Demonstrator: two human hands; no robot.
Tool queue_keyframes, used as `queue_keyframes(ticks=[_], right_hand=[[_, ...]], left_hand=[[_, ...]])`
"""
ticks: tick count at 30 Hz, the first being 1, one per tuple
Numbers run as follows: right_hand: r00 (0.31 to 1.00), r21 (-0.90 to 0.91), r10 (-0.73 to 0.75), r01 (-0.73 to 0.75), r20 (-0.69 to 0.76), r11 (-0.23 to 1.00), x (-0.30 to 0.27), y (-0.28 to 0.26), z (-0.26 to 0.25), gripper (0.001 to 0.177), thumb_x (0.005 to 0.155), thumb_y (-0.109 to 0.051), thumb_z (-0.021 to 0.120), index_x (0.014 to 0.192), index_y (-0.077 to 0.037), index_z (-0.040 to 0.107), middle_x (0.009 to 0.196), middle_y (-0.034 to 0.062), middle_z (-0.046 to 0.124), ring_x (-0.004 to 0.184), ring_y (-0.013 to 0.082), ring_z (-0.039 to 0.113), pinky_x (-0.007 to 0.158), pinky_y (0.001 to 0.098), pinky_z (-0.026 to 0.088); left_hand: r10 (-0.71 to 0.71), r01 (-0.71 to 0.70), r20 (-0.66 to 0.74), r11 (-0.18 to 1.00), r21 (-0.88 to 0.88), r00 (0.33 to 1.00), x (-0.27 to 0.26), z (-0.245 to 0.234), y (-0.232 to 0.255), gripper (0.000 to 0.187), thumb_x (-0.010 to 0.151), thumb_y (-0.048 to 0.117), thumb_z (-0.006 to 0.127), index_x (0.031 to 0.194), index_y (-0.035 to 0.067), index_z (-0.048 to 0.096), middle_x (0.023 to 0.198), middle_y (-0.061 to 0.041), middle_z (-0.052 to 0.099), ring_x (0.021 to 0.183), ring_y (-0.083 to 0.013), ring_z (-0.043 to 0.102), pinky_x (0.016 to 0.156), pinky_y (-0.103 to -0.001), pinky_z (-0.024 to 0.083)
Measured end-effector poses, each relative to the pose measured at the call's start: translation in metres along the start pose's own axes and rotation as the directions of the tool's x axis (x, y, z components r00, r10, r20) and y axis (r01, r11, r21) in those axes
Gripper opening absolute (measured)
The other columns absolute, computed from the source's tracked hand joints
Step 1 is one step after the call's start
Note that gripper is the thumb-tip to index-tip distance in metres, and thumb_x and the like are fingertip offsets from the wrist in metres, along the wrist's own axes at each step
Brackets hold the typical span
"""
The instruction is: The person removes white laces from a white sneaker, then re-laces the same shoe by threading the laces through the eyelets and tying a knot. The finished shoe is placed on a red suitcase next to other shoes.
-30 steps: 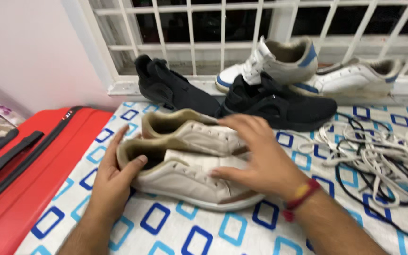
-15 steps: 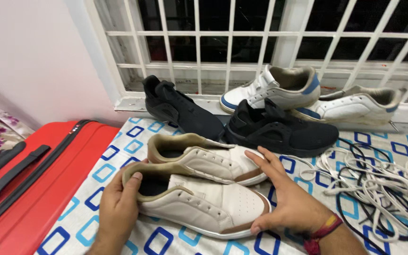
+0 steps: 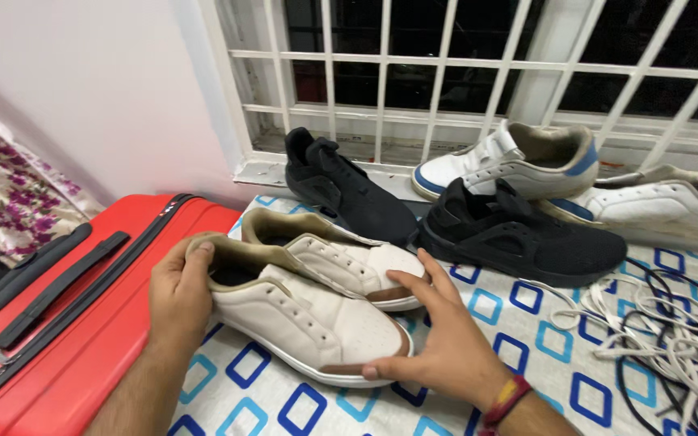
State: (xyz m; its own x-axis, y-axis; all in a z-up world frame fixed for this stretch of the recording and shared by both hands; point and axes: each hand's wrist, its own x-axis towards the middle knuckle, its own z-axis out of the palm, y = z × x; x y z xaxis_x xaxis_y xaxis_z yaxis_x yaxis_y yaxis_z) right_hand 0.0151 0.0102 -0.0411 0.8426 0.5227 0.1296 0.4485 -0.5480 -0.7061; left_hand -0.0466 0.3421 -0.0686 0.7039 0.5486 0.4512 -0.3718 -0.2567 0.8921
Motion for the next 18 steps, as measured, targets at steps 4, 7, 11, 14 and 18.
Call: queue_keyframes(ticks=[4, 7, 11, 14, 18], right_hand=[[0.993, -0.065, 0.078, -0.072, 0.090, 0.995, 0.020, -0.017, 0.013, 0.127, 0.042, -0.059, 0.097, 0.153, -0.022, 0.049, 0.171, 0.0174, 0.007, 0.153, 0.0388, 0.016, 0.116, 0.0489, 0.034], [0.995, -0.147, 0.025, -0.011, 0.092, 0.989, 0.025, -0.012, 0.015, 0.122, 0.048, -0.059, 0.095, 0.155, -0.024, 0.048, 0.171, 0.0169, 0.012, 0.152, 0.0385, 0.016, 0.117, 0.0497, 0.032], [0.991, -0.058, -0.119, 0.116, -0.056, 0.992, 0.027, 0.007, 0.011, 0.102, 0.066, -0.047, 0.089, 0.153, -0.015, 0.047, 0.163, 0.0162, 0.031, 0.151, 0.0352, 0.028, 0.116, 0.0501, 0.032], [0.990, 0.236, 0.094, -0.067, -0.104, 0.970, 0.031, 0.017, 0.016, 0.077, 0.080, -0.040, 0.075, 0.148, -0.016, 0.048, 0.154, 0.0132, 0.052, 0.139, 0.0292, 0.050, 0.113, 0.0418, 0.048], [0.990, -0.100, -0.073, 0.061, -0.119, 0.993, 0.034, 0.017, 0.022, 0.081, 0.076, -0.027, 0.081, 0.150, -0.019, 0.047, 0.152, 0.0163, 0.047, 0.141, 0.0338, 0.044, 0.112, 0.0415, 0.041]], left_hand=[[-0.086, 0.083, -0.055, 0.994, -0.066, 0.995, 0.011, -0.012, -0.016, 0.030, 0.106, 0.018, 0.049, 0.110, -0.002, 0.072, 0.100, -0.010, 0.073, 0.091, -0.0161, 0.067, 0.084, -0.030, 0.054], [-0.089, 0.082, -0.068, 0.991, -0.105, 0.994, 0.009, -0.015, -0.026, 0.032, 0.108, 0.021, 0.049, 0.110, -0.002, 0.072, 0.100, -0.010, 0.074, 0.092, -0.0160, 0.068, 0.085, -0.029, 0.054], [-0.098, 0.094, -0.041, 0.991, -0.099, 0.994, 0.005, -0.019, -0.033, 0.027, 0.103, 0.017, 0.055, 0.114, -0.001, 0.070, 0.104, -0.010, 0.074, 0.096, -0.0159, 0.069, 0.088, -0.029, 0.054], [-0.070, 0.068, -0.024, 0.994, -0.089, 0.997, 0.009, -0.021, -0.038, 0.027, 0.093, 0.008, 0.059, 0.117, 0.000, 0.069, 0.107, -0.008, 0.074, 0.099, -0.0160, 0.069, 0.091, -0.029, 0.054], [-0.059, 0.055, -0.020, 0.989, -0.137, 0.998, 0.009, -0.022, -0.049, 0.033, 0.085, -0.002, 0.055, 0.115, -0.001, 0.069, 0.106, -0.008, 0.073, 0.098, -0.0170, 0.069, 0.091, -0.030, 0.054]])
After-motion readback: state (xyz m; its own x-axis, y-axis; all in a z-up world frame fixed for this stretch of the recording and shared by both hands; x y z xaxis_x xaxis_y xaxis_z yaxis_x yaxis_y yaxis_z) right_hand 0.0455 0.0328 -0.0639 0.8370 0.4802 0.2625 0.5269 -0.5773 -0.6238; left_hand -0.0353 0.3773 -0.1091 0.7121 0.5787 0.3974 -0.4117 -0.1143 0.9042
